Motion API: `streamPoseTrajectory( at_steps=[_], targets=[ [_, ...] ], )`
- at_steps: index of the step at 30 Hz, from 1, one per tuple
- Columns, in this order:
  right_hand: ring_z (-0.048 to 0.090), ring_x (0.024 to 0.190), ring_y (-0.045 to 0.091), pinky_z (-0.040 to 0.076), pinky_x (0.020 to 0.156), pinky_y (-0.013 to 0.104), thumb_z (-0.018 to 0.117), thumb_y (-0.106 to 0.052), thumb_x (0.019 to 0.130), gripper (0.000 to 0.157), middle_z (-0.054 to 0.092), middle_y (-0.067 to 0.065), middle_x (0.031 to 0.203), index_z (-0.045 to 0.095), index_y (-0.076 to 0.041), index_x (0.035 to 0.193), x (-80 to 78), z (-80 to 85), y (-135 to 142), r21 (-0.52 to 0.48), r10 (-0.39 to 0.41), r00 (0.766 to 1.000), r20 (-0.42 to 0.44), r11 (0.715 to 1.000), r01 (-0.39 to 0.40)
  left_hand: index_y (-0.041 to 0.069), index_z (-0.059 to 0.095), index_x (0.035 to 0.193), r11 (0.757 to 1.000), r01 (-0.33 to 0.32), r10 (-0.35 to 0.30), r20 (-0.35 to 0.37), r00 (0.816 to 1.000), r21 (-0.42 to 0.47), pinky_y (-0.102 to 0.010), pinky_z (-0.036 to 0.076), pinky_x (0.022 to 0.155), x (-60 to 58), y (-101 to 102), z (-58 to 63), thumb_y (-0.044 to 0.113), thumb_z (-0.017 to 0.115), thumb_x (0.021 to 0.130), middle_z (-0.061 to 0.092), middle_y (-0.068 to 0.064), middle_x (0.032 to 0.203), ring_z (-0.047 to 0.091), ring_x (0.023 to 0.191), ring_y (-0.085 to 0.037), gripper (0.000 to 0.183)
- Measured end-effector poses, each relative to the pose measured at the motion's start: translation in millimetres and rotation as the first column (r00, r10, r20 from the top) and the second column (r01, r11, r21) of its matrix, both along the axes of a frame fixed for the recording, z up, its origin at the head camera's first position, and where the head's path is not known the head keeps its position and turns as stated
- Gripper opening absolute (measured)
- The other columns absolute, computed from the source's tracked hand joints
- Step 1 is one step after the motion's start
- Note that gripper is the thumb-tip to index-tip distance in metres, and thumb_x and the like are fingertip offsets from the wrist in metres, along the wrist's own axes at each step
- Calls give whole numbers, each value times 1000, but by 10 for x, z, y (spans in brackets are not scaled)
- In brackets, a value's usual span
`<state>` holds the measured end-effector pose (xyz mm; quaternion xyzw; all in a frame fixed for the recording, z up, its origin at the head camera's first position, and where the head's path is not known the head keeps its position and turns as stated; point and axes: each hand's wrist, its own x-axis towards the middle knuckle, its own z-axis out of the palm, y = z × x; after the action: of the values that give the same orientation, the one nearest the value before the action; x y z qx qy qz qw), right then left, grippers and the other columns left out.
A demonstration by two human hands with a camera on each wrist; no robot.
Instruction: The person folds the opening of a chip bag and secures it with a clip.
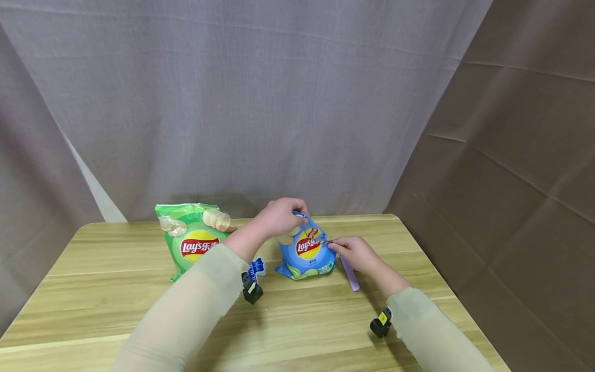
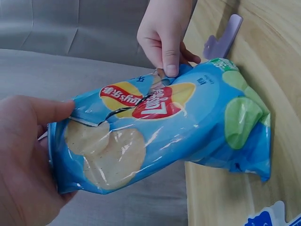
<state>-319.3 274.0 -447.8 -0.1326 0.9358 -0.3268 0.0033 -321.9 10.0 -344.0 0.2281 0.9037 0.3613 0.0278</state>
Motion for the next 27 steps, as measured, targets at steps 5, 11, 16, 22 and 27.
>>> streamPoseTrajectory(
  at_steps=[5, 11, 16, 22, 27],
  targets=[
    [66, 95, 17, 53, 88, 44, 62, -30, 99, 24, 74, 3, 104, 78, -12, 104, -22, 11, -19, 19, 10, 1000, -6, 1000, -10, 28, 68, 89, 998, -32, 24, -126, 992, -55, -40, 35, 95, 13, 9, -15, 30, 64, 97, 67, 15, 89, 54, 96, -16, 8],
    [57, 82, 17, 49, 76, 36, 61, -29, 99, 24, 71, 4, 94, 78, -12, 99, -40, 66, -59, 16, -30, 999, 25, 999, 29, 28, 70, 94, 990, -36, -3, -273, 962, -135, -41, 27, 108, 17, 37, -42, 30, 65, 96, 70, 14, 95, 56, 99, -11, 5],
    [54, 75, 17, 45, 68, 33, 60, -28, 100, 26, 69, 11, 90, 77, -10, 92, -58, 117, -79, 16, -51, 996, 67, 999, 50, 29, 70, 96, 981, -23, -46, -340, 939, -194, -43, 25, 112, 21, 17, -60, 30, 66, 96, 70, 16, 95, 56, 103, -11, 4],
    [49, 68, 16, 41, 62, 30, 58, -30, 101, 33, 67, 15, 87, 73, -7, 83, -55, 146, -85, 15, -48, 994, 94, 999, 46, 29, 69, 99, 969, -11, -93, -408, 908, -246, -44, 27, 110, 11, 5, -96, 29, 65, 97, 70, 16, 100, 56, 104, -11, 5],
    [50, 69, 16, 42, 64, 31, 58, -31, 101, 35, 66, 15, 86, 71, -5, 82, -50, 110, -67, 23, -44, 995, 90, 999, 42, 29, 68, 105, 960, -39, -103, -477, 873, -278, -44, 31, 107, 11, 1, -104, 29, 64, 97, 70, 14, 108, 57, 103, -13, 9]
  ],
)
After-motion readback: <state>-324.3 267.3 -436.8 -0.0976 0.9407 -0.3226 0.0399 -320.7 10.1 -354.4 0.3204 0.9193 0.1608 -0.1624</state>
